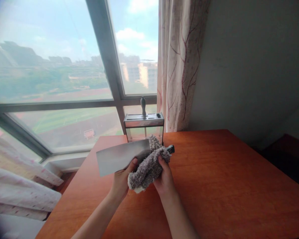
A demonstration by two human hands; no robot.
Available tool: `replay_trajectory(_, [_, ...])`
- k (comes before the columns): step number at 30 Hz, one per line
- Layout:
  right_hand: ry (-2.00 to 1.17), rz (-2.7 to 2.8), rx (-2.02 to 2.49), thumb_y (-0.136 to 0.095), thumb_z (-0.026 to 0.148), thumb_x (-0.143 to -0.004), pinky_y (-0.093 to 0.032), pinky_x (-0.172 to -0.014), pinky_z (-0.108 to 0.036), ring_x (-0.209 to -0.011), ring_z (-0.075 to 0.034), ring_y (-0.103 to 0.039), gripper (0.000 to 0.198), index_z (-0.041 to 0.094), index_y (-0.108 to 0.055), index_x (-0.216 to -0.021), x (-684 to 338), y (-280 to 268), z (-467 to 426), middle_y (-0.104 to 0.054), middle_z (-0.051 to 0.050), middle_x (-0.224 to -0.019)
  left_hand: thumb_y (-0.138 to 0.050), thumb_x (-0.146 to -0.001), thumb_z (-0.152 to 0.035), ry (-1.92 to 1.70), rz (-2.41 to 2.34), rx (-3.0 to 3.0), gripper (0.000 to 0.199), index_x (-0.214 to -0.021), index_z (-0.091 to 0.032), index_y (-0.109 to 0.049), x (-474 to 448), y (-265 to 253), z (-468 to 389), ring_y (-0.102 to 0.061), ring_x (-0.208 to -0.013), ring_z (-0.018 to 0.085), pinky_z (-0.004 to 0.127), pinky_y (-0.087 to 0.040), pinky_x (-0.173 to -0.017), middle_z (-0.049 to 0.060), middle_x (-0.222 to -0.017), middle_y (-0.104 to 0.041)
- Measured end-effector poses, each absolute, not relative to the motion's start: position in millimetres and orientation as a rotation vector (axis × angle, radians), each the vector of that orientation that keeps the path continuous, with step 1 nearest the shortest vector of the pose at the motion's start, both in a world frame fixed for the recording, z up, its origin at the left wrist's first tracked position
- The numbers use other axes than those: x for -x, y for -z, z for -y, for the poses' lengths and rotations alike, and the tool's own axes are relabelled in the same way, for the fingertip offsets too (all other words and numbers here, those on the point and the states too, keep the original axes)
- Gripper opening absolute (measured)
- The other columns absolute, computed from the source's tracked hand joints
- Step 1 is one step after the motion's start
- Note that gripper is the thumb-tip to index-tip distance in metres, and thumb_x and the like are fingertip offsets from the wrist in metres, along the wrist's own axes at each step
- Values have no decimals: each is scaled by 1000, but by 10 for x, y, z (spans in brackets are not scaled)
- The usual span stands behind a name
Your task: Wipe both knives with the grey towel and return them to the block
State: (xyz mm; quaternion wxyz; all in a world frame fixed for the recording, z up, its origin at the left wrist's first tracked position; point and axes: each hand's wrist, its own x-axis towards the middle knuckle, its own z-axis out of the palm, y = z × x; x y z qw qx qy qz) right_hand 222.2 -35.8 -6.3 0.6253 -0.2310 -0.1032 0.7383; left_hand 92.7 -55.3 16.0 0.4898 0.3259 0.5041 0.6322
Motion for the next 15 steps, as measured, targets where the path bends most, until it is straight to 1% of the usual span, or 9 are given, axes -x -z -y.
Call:
replay_trajectory(4, [-1702, 245, 509, -76, 40, -69, -54, -86, -41, -88, -25, -70, 32, 22, -71, -96, -2276, -24, 370, -76, -3, -93, -77, -65, -41, -1552, -1219, -823, 38, -94, -16, -76, -918, -154, 548, -66, -98, 27, 34, -50, -86, 5, -97, -75])
replay_trajectory(9, [-1626, 245, 518, -73, 39, -73, -54, -88, -39, -86, -22, -70, 23, 24, -71, -91, -2335, -58, 354, -76, -1, -88, -77, -67, -39, -1577, -1214, -890, 30, -87, -16, -76, -889, -149, 532, -66, -91, 25, 33, -49, -85, 4, -88, -75])
replay_trajectory(13, [-1565, 243, 541, -73, 42, -72, -54, -87, -39, -90, -22, -70, 27, 24, -71, -93, -2389, -30, 311, -76, -1, -94, -77, -67, -37, -1626, -1189, -902, 29, -89, -17, -76, -871, -168, 520, -64, -96, 26, 34, -48, -88, 4, -89, -74])
replay_trajectory(15, [-1508, 228, 554, -73, 41, -72, -54, -87, -37, -90, -21, -70, 28, 25, -70, -95, -2423, -18, 291, -76, 0, -95, -77, -67, -37, -1635, -1210, -923, 26, -84, -17, -75, -855, -164, 513, -65, -92, 25, 32, -49, -83, 5, -85, -73])
